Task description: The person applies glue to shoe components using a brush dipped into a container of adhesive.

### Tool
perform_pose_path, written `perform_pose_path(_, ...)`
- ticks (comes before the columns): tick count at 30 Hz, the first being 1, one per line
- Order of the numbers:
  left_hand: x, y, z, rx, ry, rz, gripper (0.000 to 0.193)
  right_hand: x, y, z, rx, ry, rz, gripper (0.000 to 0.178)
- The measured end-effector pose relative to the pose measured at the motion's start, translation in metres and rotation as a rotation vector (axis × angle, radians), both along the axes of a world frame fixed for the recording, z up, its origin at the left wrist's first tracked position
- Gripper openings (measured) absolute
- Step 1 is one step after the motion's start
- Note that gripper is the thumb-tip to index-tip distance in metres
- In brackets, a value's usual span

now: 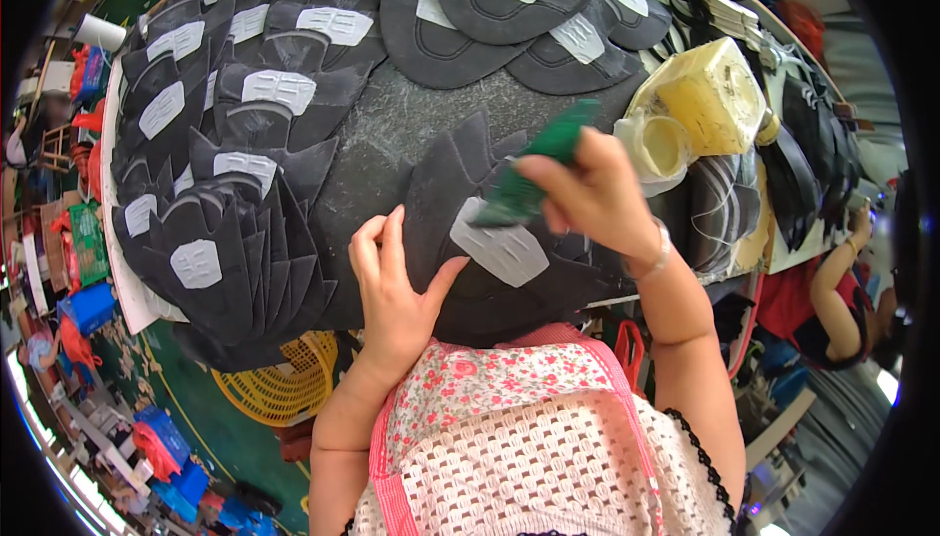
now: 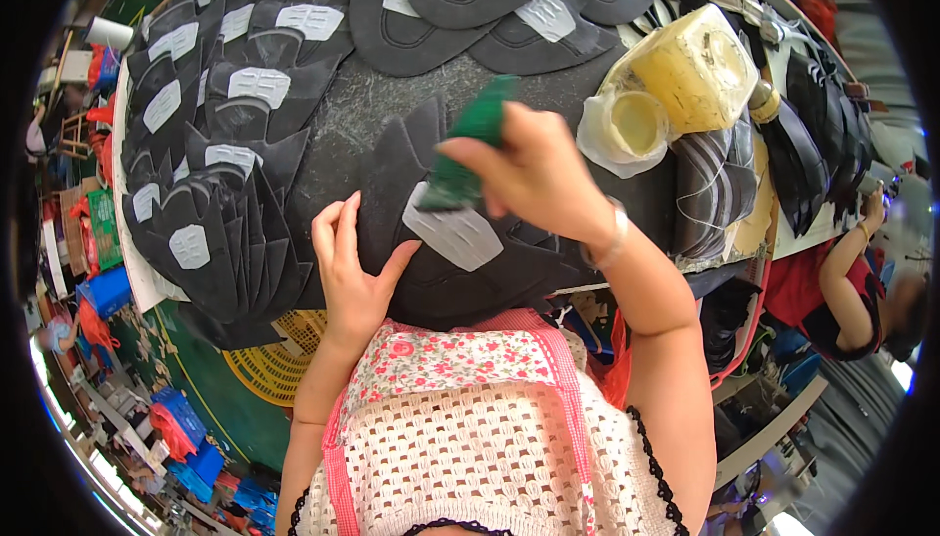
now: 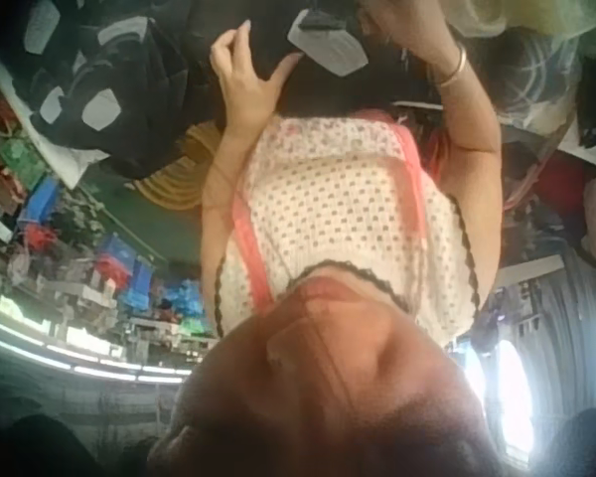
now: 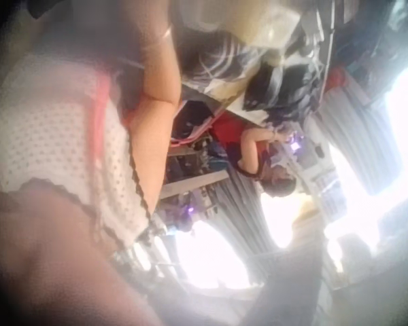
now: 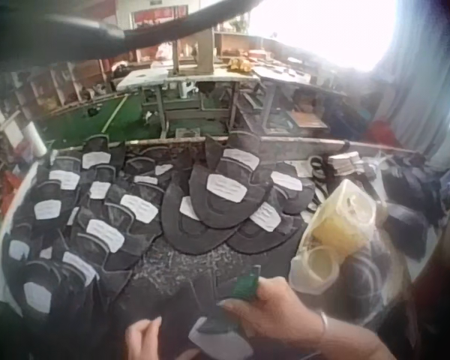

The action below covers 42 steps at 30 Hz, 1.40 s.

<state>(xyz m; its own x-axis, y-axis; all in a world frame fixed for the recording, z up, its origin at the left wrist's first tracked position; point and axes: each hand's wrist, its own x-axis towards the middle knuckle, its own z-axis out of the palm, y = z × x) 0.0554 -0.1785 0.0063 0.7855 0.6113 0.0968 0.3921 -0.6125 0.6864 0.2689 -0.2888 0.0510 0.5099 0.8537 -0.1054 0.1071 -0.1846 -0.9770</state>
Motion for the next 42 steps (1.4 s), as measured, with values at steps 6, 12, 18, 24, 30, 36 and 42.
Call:
perform_pose_path(6, 0.002, -0.003, -0.003, -0.020, -0.012, -0.018, 0.073, 0.002, 0.051, -0.031, 0.182, -0.326, -0.001, 0.015)
perform_pose_path(12, -0.003, -0.005, -0.007, 0.009, -0.006, 0.031, 0.072, -0.001, -0.017, -0.022, 0.393, -0.277, 0.398, 0.021)
perform_pose_path(18, 0.004, -0.006, -0.005, 0.018, -0.002, -0.025, 0.073, -0.006, -0.090, -0.030, 0.263, -0.174, 0.227, 0.022)
perform_pose_path(24, 0.005, -0.003, -0.003, 0.058, 0.003, -0.052, 0.066, -0.008, -0.042, -0.033, -0.064, -0.084, -0.423, 0.022)
perform_pose_path(30, 0.011, 0.000, 0.009, 0.114, 0.010, -0.082, 0.054, 0.014, -0.035, -0.040, 0.055, -0.357, -0.724, 0.020)
perform_pose_path(36, 0.037, 0.018, 0.003, -0.180, -0.270, -0.058, 0.029, 0.059, -0.087, -0.020, -0.065, -0.891, -0.940, 0.023)
perform_pose_path(42, 0.144, 0.083, -0.002, -0.273, -0.576, 0.090, 0.029, 0.048, -0.107, -0.022, -0.167, -0.851, -0.957, 0.022)
